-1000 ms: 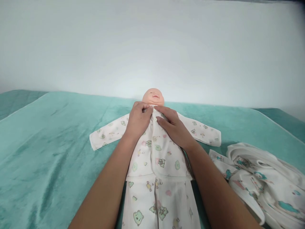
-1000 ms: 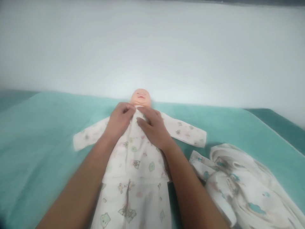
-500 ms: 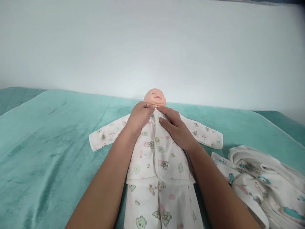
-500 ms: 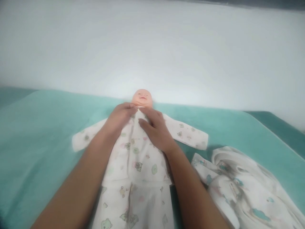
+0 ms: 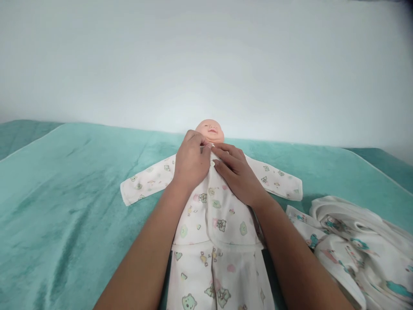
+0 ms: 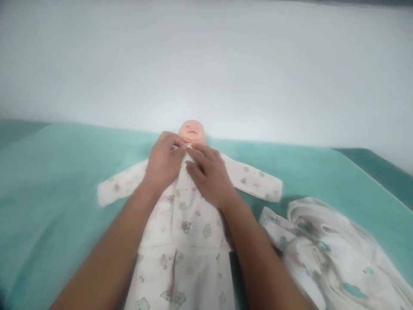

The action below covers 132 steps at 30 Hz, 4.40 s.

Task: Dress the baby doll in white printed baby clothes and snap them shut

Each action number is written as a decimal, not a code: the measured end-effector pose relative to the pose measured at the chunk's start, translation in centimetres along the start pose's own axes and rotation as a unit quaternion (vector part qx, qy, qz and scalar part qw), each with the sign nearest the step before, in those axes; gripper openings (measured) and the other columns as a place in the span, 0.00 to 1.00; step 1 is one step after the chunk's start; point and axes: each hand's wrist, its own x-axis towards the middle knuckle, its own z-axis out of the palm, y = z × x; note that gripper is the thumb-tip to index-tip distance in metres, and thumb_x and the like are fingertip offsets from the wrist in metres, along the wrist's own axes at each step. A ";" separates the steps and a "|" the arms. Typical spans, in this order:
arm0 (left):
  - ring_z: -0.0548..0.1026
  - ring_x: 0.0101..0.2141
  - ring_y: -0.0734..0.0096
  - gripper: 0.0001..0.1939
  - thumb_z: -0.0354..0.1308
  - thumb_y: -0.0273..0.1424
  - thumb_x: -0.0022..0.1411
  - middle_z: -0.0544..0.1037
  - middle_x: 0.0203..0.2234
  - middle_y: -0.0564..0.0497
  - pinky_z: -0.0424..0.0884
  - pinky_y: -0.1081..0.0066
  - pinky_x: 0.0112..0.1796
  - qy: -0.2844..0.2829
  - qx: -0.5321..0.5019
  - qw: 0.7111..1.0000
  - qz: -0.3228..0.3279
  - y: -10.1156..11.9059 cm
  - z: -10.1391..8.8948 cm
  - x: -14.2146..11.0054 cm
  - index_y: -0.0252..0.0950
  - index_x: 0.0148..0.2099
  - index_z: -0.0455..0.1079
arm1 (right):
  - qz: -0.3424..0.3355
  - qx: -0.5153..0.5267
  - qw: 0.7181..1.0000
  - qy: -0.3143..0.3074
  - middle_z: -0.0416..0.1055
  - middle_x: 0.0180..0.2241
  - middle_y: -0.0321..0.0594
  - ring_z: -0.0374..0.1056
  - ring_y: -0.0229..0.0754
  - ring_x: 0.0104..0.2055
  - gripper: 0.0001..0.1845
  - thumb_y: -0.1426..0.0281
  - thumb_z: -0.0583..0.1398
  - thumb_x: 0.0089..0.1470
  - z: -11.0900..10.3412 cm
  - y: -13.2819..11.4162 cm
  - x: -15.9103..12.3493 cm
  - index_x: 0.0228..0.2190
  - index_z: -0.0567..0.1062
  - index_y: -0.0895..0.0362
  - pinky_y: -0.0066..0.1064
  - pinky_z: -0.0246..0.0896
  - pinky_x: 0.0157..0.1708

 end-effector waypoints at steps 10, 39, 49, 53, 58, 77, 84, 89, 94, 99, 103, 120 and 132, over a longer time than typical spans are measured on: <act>0.73 0.37 0.67 0.12 0.52 0.31 0.64 0.76 0.33 0.51 0.67 0.67 0.41 0.017 -0.043 0.994 -0.096 1.2 -1.0 -1.1 0.37 0.29 0.70 | -0.004 0.120 0.984 0.133 0.72 0.47 0.38 0.67 0.44 0.51 0.14 0.70 0.56 0.58 0.6 0.8 -0.1 0.46 0.74 0.49 0.41 0.63 0.53; 0.72 0.49 0.59 0.05 0.61 0.32 0.58 0.69 0.57 0.51 0.70 0.64 0.44 -0.127 -0.154 0.967 -0.157 2.0 -2.8 -2.8 0.41 0.30 0.75 | -0.034 0.202 0.970 0.129 0.73 0.31 0.34 0.68 0.39 0.34 0.14 0.77 0.54 0.52 0.5 0.5 -0.5 0.28 0.78 0.51 0.34 0.64 0.37; 0.71 0.50 0.60 0.05 0.59 0.33 0.57 0.68 0.58 0.55 0.66 0.63 0.46 -0.112 -0.217 0.943 -0.226 2.9 -3.3 -3.1 0.40 0.30 0.72 | -0.163 0.147 0.966 0.140 0.72 0.32 0.38 0.68 0.37 0.32 0.16 0.80 0.55 0.56 0.1 0.4 -0.6 0.32 0.81 0.54 0.32 0.62 0.33; 0.71 0.48 0.61 0.05 0.58 0.33 0.58 0.69 0.57 0.57 0.66 0.64 0.44 -0.095 -0.192 0.949 -0.229 2.8 -3.1 -3.1 0.40 0.30 0.72 | -0.177 0.137 0.962 0.157 0.72 0.31 0.38 0.68 0.36 0.32 0.17 0.82 0.54 0.55 0.1 0.6 -0.9 0.31 0.81 0.55 0.30 0.61 0.31; 0.72 0.45 0.63 0.06 0.59 0.33 0.58 0.71 0.55 0.57 0.66 0.67 0.37 -0.056 -0.157 0.964 -0.206 2.1 -2.9 -4.1 0.40 0.29 0.72 | -0.174 0.133 0.968 0.125 0.71 0.31 0.38 0.67 0.36 0.32 0.16 0.81 0.55 0.55 0.0 0.4 -0.8 0.31 0.81 0.56 0.30 0.61 0.32; 0.70 0.52 0.63 0.06 0.59 0.33 0.64 0.71 0.54 0.55 0.70 0.67 0.46 -0.027 -0.132 0.985 -0.111 0.5 -2.9 -6.5 0.46 0.39 0.78 | -0.075 0.152 0.976 0.137 0.71 0.24 0.31 0.64 0.34 0.27 0.17 0.80 0.54 0.53 0.3 0.5 -1.1 0.30 0.81 0.54 0.29 0.58 0.30; 0.70 0.53 0.63 0.08 0.59 0.34 0.64 0.71 0.54 0.57 0.71 0.67 0.48 -0.031 -0.126 0.984 -0.119 0.6 -2.9 -6.5 0.49 0.40 0.79 | -0.067 0.156 0.975 0.141 0.71 0.24 0.31 0.64 0.34 0.26 0.16 0.80 0.54 0.53 0.3 0.5 -1.1 0.29 0.81 0.54 0.28 0.58 0.29; 0.72 0.50 0.63 0.09 0.58 0.35 0.64 0.71 0.55 0.56 0.73 0.69 0.40 -0.035 -0.123 0.984 -0.124 0.8 -3.0 -6.6 0.51 0.43 0.79 | -0.088 0.155 0.975 0.134 0.71 0.24 0.31 0.64 0.34 0.26 0.17 0.80 0.54 0.53 0.3 0.4 -1.1 0.31 0.82 0.54 0.28 0.58 0.29; 0.72 0.50 0.62 0.09 0.59 0.36 0.64 0.71 0.55 0.55 0.73 0.66 0.44 -0.034 -0.119 0.985 -0.119 0.7 -2.9 -6.7 0.49 0.43 0.80 | -0.098 0.146 0.976 0.128 0.71 0.24 0.32 0.64 0.34 0.26 0.18 0.80 0.54 0.53 0.3 0.4 -1.2 0.33 0.82 0.54 0.28 0.58 0.29; 0.71 0.52 0.59 0.07 0.59 0.37 0.62 0.72 0.53 0.53 0.72 0.62 0.47 -0.029 -0.125 0.984 -0.124 0.7 -2.6 -5.8 0.45 0.38 0.79 | -0.100 0.134 0.978 0.123 0.71 0.24 0.32 0.64 0.35 0.26 0.18 0.80 0.55 0.52 0.3 0.3 -1.1 0.32 0.83 0.53 0.29 0.58 0.28; 0.73 0.49 0.59 0.07 0.62 0.35 0.59 0.74 0.49 0.51 0.70 0.60 0.49 -0.042 -0.120 0.983 -0.131 1.1 -2.3 -4.4 0.40 0.30 0.76 | -0.090 0.132 0.978 0.135 0.72 0.23 0.32 0.65 0.35 0.26 0.17 0.79 0.55 0.52 0.3 0.4 -1.1 0.30 0.83 0.53 0.29 0.59 0.29; 0.74 0.45 0.64 0.05 0.60 0.33 0.59 0.76 0.48 0.52 0.72 0.65 0.46 -0.027 -0.127 0.988 -0.082 1.1 -2.3 -4.5 0.41 0.32 0.76 | -0.087 0.134 0.976 0.148 0.74 0.23 0.32 0.66 0.36 0.26 0.17 0.78 0.55 0.50 0.4 0.6 -1.2 0.29 0.82 0.53 0.29 0.60 0.28; 0.74 0.47 0.64 0.05 0.60 0.32 0.60 0.77 0.47 0.53 0.71 0.65 0.47 -0.007 -0.122 0.991 -0.055 0.9 -2.3 -4.8 0.43 0.35 0.78 | -0.036 0.159 0.977 0.140 0.75 0.25 0.32 0.68 0.37 0.27 0.16 0.77 0.54 0.49 0.4 0.5 -1.1 0.27 0.82 0.54 0.30 0.62 0.31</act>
